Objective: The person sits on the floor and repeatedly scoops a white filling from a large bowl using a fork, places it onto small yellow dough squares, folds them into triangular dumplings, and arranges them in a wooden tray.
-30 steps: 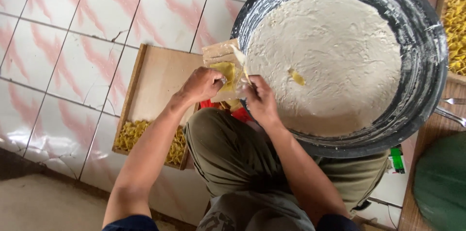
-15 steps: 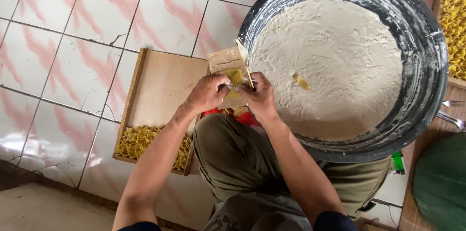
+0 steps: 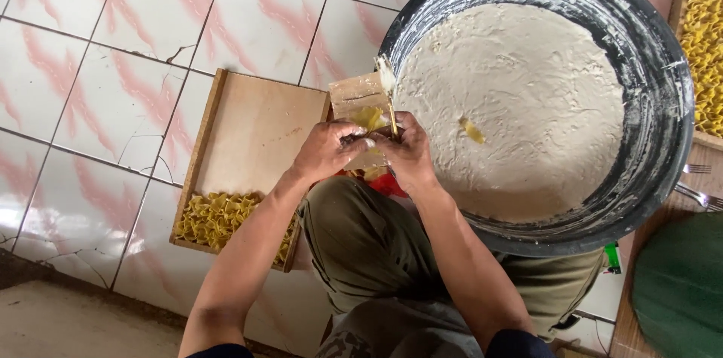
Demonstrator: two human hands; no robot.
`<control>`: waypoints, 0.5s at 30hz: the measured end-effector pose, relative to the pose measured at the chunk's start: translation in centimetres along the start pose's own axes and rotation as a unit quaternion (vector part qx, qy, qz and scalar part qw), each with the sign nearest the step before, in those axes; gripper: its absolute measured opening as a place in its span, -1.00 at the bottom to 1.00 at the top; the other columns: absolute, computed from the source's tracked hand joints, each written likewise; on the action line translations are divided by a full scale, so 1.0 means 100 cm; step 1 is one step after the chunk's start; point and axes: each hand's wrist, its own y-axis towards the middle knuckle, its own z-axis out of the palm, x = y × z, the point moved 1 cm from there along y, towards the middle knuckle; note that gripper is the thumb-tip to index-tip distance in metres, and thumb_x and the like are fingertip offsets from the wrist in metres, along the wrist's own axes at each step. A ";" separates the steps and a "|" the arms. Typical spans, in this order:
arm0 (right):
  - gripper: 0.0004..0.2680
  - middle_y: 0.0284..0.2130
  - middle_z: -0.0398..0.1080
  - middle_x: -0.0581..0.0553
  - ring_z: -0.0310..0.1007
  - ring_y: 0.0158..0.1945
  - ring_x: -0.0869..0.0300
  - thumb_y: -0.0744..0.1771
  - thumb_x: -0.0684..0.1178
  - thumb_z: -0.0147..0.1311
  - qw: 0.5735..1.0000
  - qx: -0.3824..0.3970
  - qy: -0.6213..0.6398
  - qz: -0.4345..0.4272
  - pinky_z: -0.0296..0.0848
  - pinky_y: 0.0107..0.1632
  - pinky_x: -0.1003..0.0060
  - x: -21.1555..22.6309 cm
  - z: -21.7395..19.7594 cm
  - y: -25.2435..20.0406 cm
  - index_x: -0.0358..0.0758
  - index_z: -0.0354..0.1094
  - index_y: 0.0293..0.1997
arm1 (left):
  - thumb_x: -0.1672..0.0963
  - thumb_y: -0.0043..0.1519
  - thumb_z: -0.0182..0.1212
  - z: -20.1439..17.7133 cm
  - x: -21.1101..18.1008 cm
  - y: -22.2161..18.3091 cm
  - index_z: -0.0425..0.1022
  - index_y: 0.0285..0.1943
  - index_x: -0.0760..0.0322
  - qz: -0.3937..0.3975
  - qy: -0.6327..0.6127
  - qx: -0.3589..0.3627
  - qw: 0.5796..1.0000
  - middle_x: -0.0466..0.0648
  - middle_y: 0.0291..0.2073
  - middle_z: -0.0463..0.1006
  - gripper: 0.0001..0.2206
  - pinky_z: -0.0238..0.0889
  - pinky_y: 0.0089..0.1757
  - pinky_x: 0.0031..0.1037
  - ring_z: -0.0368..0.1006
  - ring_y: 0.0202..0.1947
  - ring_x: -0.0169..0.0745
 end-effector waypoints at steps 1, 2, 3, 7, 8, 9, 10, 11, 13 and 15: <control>-0.68 -0.41 0.55 -0.22 0.44 -0.47 0.28 0.25 -0.36 0.25 1.000 0.000 0.000 0.002 0.33 -0.45 0.49 -0.009 -0.003 0.002 -0.36 0.31 0.08 | 0.21 0.22 0.29 0.000 -0.001 -0.002 0.58 -0.21 0.51 -0.002 0.000 0.000 1.000 0.20 -0.44 0.56 -0.88 0.34 -0.40 -0.34 0.52 -0.46 -0.07; -0.70 -0.44 0.54 -0.22 0.39 -0.53 0.31 0.26 -0.33 0.25 1.000 -0.002 0.004 0.008 0.29 -0.52 0.50 -0.017 -0.007 0.005 -0.33 0.32 0.06 | 0.22 0.20 0.31 0.000 -0.002 -0.003 0.59 -0.21 0.50 -0.001 -0.009 -0.005 1.000 0.21 -0.43 0.57 -0.88 0.35 -0.39 -0.32 0.53 -0.43 -0.04; -0.73 -0.47 0.53 -0.21 0.35 -0.59 0.33 0.26 -0.30 0.25 1.000 -0.004 0.008 0.012 0.26 -0.59 0.51 -0.025 -0.011 0.010 -0.30 0.33 0.04 | 0.22 0.18 0.32 0.000 -0.003 -0.002 0.60 -0.20 0.50 0.003 -0.018 -0.011 1.000 0.22 -0.41 0.57 -0.88 0.37 -0.38 -0.30 0.55 -0.40 0.00; -0.70 -0.45 0.55 -0.12 0.32 -0.59 0.42 0.24 -0.29 0.32 1.000 -0.010 -0.007 -0.005 0.24 -0.58 0.56 0.003 0.000 -0.003 -0.26 0.34 0.01 | 0.24 0.20 0.27 0.025 0.035 -0.016 0.59 -0.15 0.43 -0.004 0.047 0.008 0.999 0.13 -0.38 0.58 -0.90 0.43 -0.33 -0.38 0.53 -0.42 -0.05; -0.71 -0.46 0.54 -0.13 0.34 -0.57 0.39 0.23 -0.30 0.31 0.999 -0.022 -0.024 -0.008 0.23 -0.57 0.55 0.008 0.003 -0.005 -0.28 0.35 0.00 | 0.23 0.17 0.31 0.030 0.044 -0.018 0.60 -0.14 0.41 0.020 0.082 -0.004 0.996 0.15 -0.35 0.59 -0.88 0.44 -0.34 -0.35 0.57 -0.37 0.03; -0.72 -0.46 0.54 -0.14 0.35 -0.55 0.37 0.22 -0.32 0.30 0.999 -0.034 -0.040 -0.011 0.22 -0.55 0.54 0.013 0.006 -0.007 -0.29 0.37 -0.02 | 0.23 0.14 0.35 0.035 0.052 -0.021 0.61 -0.13 0.40 0.045 0.117 -0.016 0.992 0.17 -0.31 0.61 -0.84 0.44 -0.36 -0.31 0.60 -0.31 0.11; -0.72 -0.46 0.54 -0.14 0.35 -0.55 0.37 0.22 -0.32 0.30 0.999 -0.034 -0.040 -0.010 0.22 -0.55 0.54 0.008 0.004 -0.006 -0.29 0.37 -0.02 | 0.23 0.14 0.35 0.036 0.052 -0.021 0.61 -0.13 0.40 0.043 0.117 -0.016 0.992 0.17 -0.31 0.61 -0.84 0.44 -0.36 -0.31 0.60 -0.31 0.11; -0.71 -0.46 0.54 -0.15 0.33 -0.57 0.38 0.22 -0.33 0.28 0.999 -0.027 -0.023 -0.003 0.19 -0.58 0.54 0.003 0.003 -0.005 -0.29 0.36 0.00 | 0.24 0.14 0.33 0.037 0.053 -0.021 0.62 -0.12 0.41 0.036 0.087 -0.023 0.995 0.17 -0.31 0.61 -0.84 0.45 -0.33 -0.29 0.60 -0.30 0.13; -0.69 -0.45 0.53 -0.15 0.31 -0.59 0.38 0.22 -0.35 0.26 1.000 -0.019 -0.006 0.003 0.15 -0.61 0.55 -0.007 -0.003 -0.002 -0.29 0.35 0.01 | 0.24 0.13 0.30 0.035 0.052 -0.020 0.63 -0.12 0.42 0.029 0.059 -0.031 0.997 0.18 -0.31 0.62 -0.84 0.46 -0.30 -0.28 0.60 -0.29 0.16; -0.70 -0.44 0.53 -0.18 0.25 -0.63 0.39 0.24 -0.36 0.26 1.000 0.003 0.001 0.000 0.11 -0.66 0.54 -0.015 -0.009 0.001 -0.30 0.33 0.02 | 0.20 0.15 0.32 0.030 0.052 -0.021 0.63 -0.10 0.40 0.014 -0.002 -0.037 0.999 0.18 -0.29 0.61 -0.82 0.44 -0.31 -0.24 0.60 -0.27 0.15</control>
